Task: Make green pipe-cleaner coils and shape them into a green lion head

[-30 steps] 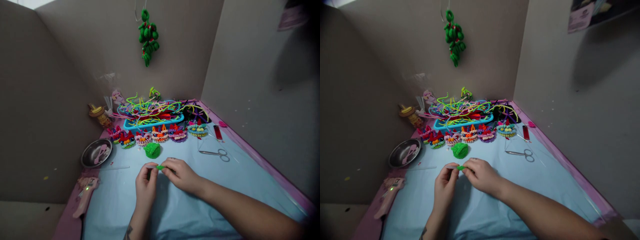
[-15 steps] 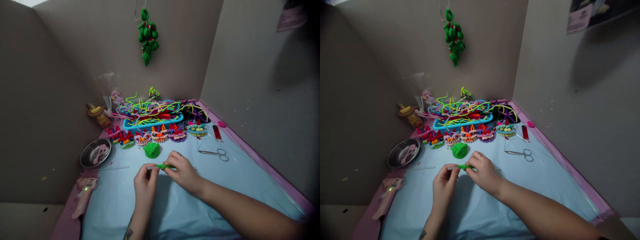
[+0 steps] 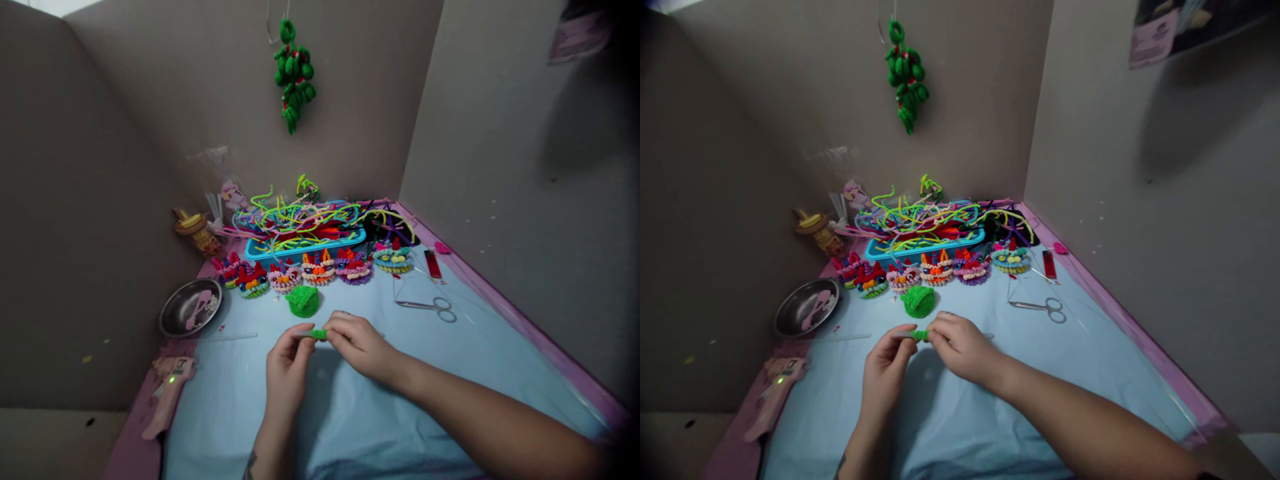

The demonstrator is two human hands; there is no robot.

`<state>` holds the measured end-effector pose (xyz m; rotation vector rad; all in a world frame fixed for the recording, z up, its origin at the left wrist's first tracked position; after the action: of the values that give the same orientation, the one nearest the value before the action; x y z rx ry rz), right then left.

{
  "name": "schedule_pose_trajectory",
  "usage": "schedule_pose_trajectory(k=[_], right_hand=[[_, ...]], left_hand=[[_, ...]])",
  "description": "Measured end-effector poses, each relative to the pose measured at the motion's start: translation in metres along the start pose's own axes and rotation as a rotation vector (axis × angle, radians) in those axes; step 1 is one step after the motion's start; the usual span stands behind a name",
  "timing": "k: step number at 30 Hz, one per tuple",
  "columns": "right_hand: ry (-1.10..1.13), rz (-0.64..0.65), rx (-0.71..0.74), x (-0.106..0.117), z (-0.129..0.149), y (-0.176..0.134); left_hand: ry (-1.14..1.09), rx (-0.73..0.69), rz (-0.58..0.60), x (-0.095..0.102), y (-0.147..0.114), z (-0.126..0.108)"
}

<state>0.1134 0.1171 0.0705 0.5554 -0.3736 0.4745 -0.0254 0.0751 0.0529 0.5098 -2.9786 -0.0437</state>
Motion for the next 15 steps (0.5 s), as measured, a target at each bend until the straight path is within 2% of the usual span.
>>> schedule_pose_trajectory(k=[2,5,9,12,15], right_hand=[[0.049,0.011,-0.027,0.0017,-0.0017,0.0017],[0.125,0.058,-0.043,0.0019,-0.0014,0.0034],[0.175,0.093,-0.031,0.0009,0.0012,0.0031],[0.181,0.076,-0.009,0.001,0.0023,0.0027],[0.16,0.022,0.007,0.0032,0.0027,0.0025]], left_hand=[[-0.036,-0.009,-0.026,0.0011,-0.0019,-0.0005],[-0.06,-0.094,-0.043,0.0015,-0.0043,-0.0046],[-0.003,-0.166,0.038,-0.0031,-0.0052,-0.0066],[0.058,-0.195,0.05,-0.0032,-0.0054,-0.0063],[0.112,-0.208,-0.007,0.0004,-0.0066,-0.0053]])
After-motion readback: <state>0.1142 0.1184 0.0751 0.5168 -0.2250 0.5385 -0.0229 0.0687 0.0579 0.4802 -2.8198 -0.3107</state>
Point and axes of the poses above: each hand's wrist, its own y-axis towards the middle knuckle, its own x-axis out of the back of the hand, z = x × y, the point moved 6 cm from there along y, towards the middle knuckle, and after that the axes turned 2 degrees about -z, right-handed, at the moved point
